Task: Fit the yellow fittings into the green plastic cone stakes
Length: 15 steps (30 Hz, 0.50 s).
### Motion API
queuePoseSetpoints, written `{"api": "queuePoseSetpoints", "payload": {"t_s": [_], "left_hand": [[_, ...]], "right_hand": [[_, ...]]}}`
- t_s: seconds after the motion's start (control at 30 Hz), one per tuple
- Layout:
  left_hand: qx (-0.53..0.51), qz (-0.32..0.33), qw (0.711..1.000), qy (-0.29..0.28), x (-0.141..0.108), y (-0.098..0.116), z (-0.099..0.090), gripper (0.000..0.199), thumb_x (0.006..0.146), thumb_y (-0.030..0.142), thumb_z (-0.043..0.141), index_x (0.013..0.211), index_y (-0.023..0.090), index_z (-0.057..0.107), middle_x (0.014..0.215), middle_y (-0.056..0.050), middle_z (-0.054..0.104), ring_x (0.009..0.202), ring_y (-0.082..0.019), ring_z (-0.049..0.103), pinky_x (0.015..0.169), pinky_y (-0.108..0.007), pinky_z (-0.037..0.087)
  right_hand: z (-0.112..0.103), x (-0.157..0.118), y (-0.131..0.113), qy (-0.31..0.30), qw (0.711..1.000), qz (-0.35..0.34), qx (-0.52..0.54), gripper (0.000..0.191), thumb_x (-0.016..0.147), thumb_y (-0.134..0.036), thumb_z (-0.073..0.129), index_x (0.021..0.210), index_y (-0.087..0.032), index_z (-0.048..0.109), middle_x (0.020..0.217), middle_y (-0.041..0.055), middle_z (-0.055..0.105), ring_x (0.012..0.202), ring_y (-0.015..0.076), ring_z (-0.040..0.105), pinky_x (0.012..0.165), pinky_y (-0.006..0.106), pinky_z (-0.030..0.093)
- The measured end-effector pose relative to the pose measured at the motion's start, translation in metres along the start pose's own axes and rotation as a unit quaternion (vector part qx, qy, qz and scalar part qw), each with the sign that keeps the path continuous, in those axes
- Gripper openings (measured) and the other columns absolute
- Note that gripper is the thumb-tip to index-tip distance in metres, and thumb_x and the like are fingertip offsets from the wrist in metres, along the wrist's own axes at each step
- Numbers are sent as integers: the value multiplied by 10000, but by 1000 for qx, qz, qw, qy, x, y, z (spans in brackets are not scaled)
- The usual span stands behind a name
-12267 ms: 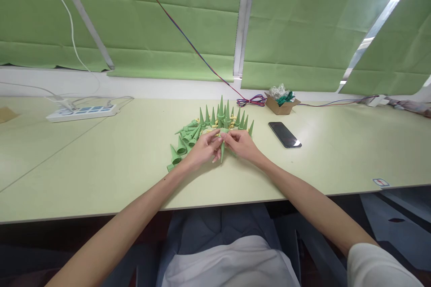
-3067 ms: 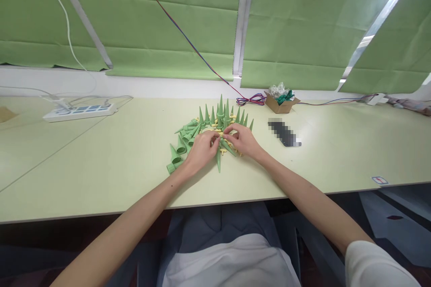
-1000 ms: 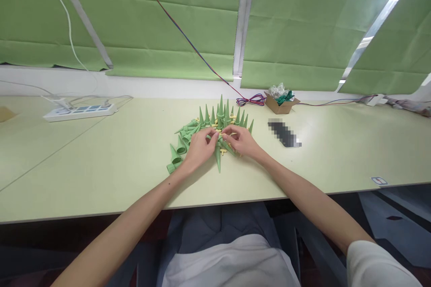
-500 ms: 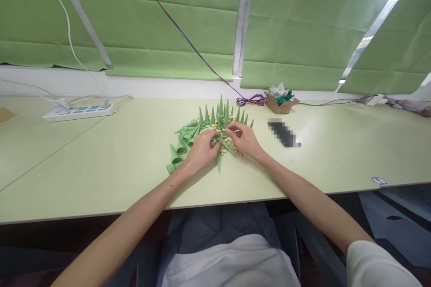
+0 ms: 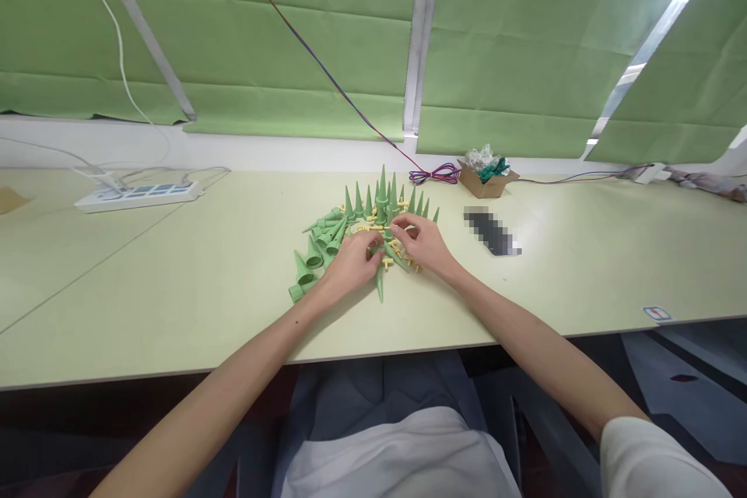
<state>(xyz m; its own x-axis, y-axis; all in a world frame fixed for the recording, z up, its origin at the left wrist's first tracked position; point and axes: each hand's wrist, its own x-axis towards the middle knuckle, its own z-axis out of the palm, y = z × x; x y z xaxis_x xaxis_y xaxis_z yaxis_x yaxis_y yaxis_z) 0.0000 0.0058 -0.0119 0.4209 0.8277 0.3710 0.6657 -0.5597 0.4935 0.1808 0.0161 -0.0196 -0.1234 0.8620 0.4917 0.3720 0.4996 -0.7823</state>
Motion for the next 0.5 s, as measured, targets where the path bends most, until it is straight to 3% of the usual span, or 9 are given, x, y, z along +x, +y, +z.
{"api": "queuePoseSetpoints", "payload": {"t_s": [0.2, 0.5], "left_hand": [[-11, 15, 998, 65, 1, 1, -1, 152, 895, 183, 502, 969, 187, 635, 995, -62, 690, 828, -210, 626, 816, -367, 498], [-49, -12, 989, 140, -1, 0, -3, 181, 931, 227, 474, 1044, 203, 612, 1068, -58, 655, 822, -192, 622, 811, -359, 501]], "right_hand": [[0, 1, 0, 0, 1000, -13, -1, 219, 896, -372, 548, 873, -183, 655, 862, 34, 669, 639, 125, 544, 587, 249, 427], [0, 1, 0, 8, 1000, -7, -17, 189, 870, -337, 561, 816, -177, 645, 772, 22, 639, 566, 115, 509, 574, 257, 418]]}}
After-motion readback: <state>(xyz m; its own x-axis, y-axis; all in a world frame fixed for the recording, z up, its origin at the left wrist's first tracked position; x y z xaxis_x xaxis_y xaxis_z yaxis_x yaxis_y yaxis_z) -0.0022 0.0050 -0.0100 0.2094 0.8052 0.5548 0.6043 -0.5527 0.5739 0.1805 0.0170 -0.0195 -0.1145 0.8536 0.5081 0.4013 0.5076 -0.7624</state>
